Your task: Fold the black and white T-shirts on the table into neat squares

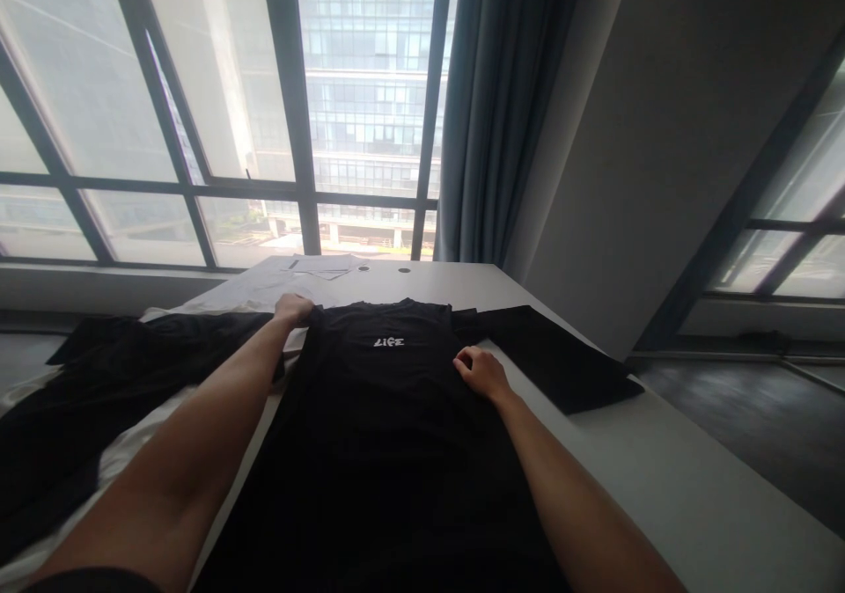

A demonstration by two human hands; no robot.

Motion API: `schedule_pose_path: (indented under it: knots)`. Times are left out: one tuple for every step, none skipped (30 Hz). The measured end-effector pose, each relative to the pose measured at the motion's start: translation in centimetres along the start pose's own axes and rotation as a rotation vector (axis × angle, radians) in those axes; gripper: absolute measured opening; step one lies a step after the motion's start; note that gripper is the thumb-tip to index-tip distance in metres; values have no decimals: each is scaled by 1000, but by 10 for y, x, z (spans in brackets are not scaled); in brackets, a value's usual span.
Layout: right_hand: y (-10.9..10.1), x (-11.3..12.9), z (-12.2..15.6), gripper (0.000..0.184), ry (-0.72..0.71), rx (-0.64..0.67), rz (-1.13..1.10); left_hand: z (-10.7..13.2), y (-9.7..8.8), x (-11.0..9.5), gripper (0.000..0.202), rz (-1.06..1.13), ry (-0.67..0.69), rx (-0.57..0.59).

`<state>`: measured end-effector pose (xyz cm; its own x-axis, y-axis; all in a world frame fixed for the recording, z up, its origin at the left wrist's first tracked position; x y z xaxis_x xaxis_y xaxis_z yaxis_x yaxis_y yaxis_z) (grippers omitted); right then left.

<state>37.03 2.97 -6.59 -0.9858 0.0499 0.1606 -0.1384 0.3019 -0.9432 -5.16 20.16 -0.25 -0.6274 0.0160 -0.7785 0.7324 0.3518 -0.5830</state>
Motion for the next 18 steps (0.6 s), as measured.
schedule_pose_path:
  knots:
    - [0,0,0,14,2,0,-4,1,6,-10,20,8,3,14]
    - [0,0,0,14,4,-1,-8,3,14,-21,26,16,16,34]
    - [0,-1,0,14,5,-1,-11,5,23,-33,31,22,36,59]
    - [0,-1,0,14,5,-1,-15,8,32,-45,34,29,60,85]
    - [1,-1,-1,13,5,-2,-18,10,42,-56,35,34,83,114]
    - [1,-2,-1,13,5,-2,-21,13,53,-66,35,37,104,144]
    - [1,-2,-1,13,5,-2,-23,15,64,-74,33,39,121,173]
    - [1,-2,-1,13,7,-2,-26,17,75,-82,31,40,137,202]
    - [1,-3,-1,13,9,0,-28,19,86,-88,29,39,150,233]
    - [1,-3,-1,13,10,3,-31,21,97,-94,28,38,162,264]
    - [1,-2,-1,13,13,8,-34,23,107,-98,28,38,174,294]
    - [1,-2,-1,13,16,13,-36,25,116,-102,28,37,188,322]
    - [0,-2,0,13,19,18,-37,27,125,-106,29,37,205,349]
    - [-1,-2,0,13,22,21,-37,30,133,-109,30,38,226,375]
    - [-2,-1,0,13,25,23,-38,34,140,-111,31,39,249,401]
    - [-2,-1,0,13,26,23,-39,38,146,-113,32,42,274,427]
    - [-3,-1,1,13,26,23,-41,42,151,-114,34,45,299,457]
    - [-4,-1,1,13,25,23,-43,47,155,-114,35,49,322,488]
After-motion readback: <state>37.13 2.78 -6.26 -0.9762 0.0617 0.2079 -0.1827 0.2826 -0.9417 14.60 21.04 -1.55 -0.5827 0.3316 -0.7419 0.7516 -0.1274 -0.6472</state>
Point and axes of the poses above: each hand's wrist, its own z-axis away from the middle knuckle, its own y-axis out of the palm, x = y × z, the point moved 6 cm from there along -z, towards the middle knuckle, and after that the axes turned 11 degrees about z, right-handed, at the moved point
